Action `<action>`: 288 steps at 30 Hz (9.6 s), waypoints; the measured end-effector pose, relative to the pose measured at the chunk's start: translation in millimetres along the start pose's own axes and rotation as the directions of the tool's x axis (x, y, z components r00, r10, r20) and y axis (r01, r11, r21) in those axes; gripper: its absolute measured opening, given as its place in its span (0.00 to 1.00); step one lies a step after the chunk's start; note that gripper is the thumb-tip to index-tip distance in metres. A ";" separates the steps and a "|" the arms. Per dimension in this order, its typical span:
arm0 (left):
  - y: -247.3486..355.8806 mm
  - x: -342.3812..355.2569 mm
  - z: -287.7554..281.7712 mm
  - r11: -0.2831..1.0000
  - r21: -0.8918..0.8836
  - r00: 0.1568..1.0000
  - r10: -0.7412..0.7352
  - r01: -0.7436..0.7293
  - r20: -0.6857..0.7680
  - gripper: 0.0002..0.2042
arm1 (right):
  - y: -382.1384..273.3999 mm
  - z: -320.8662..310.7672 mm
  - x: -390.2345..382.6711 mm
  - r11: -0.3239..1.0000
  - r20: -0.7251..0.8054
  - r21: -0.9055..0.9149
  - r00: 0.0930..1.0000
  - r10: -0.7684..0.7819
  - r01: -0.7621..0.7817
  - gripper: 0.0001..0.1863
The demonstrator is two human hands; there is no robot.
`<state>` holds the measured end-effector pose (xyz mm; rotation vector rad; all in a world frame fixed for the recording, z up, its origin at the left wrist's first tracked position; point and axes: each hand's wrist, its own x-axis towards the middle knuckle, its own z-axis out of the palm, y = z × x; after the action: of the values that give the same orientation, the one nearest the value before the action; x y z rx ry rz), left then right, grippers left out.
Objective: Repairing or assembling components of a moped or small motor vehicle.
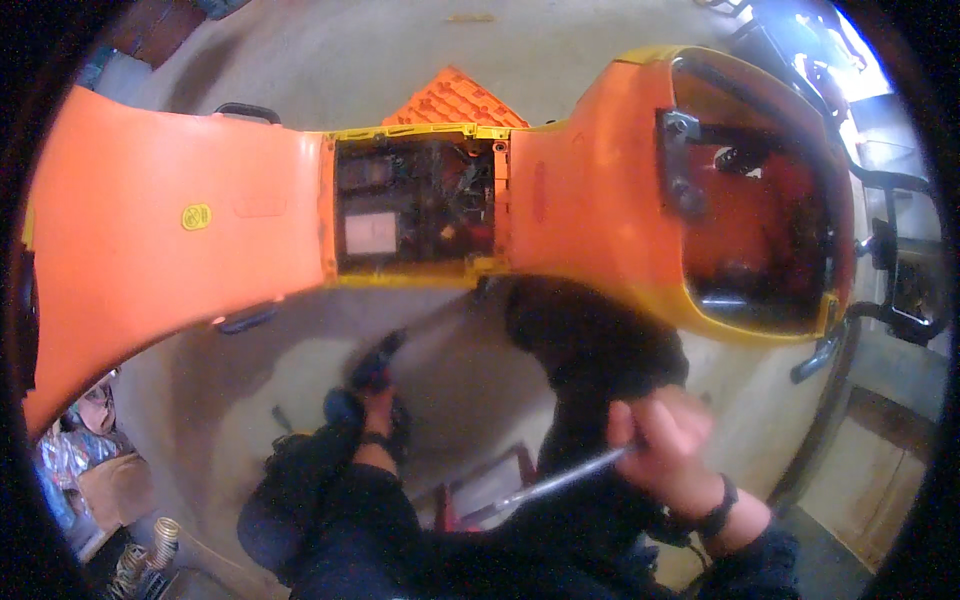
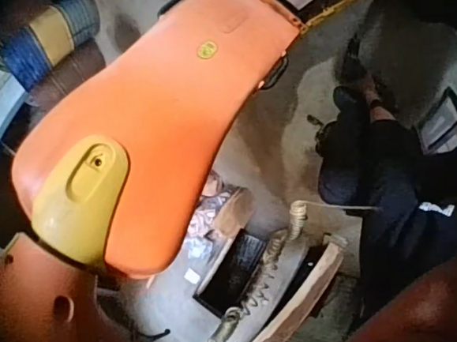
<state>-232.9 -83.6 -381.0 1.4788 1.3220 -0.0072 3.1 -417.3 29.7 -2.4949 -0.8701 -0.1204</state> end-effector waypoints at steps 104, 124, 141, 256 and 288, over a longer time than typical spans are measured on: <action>6.4 -19.8 83.3 0.831 0.341 0.779 0.162 -0.438 0.605 0.21 | 36.6 -21.5 -39.0 0.993 -0.103 -0.007 0.988 0.113 -0.114 0.14; 142.2 -116.7 -12.0 0.810 0.276 0.581 0.096 -0.518 0.808 0.14 | 11.8 -25.1 -42.5 0.995 -0.297 0.096 0.955 0.011 0.018 0.15; 235.6 -279.7 5.2 0.889 0.380 0.767 -0.053 -0.256 0.640 0.14 | 42.2 -78.1 -77.3 0.878 0.184 0.332 0.936 0.299 -0.346 0.17; 284.2 -359.5 -43.3 0.980 -0.073 0.114 0.095 -0.185 0.989 0.13 | -52.4 -119.8 -72.6 0.293 0.130 0.943 0.984 0.122 -0.161 0.24; -16.5 -53.0 44.7 0.512 0.759 0.830 -0.145 -0.403 0.538 0.22 | -1.5 16.8 -16.0 0.538 0.608 0.658 0.793 0.033 -0.526 0.10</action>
<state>-237.3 -154.7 -377.6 2.1822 0.6766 -1.0783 -11.7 -417.3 11.8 -1.7063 -0.4750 0.9494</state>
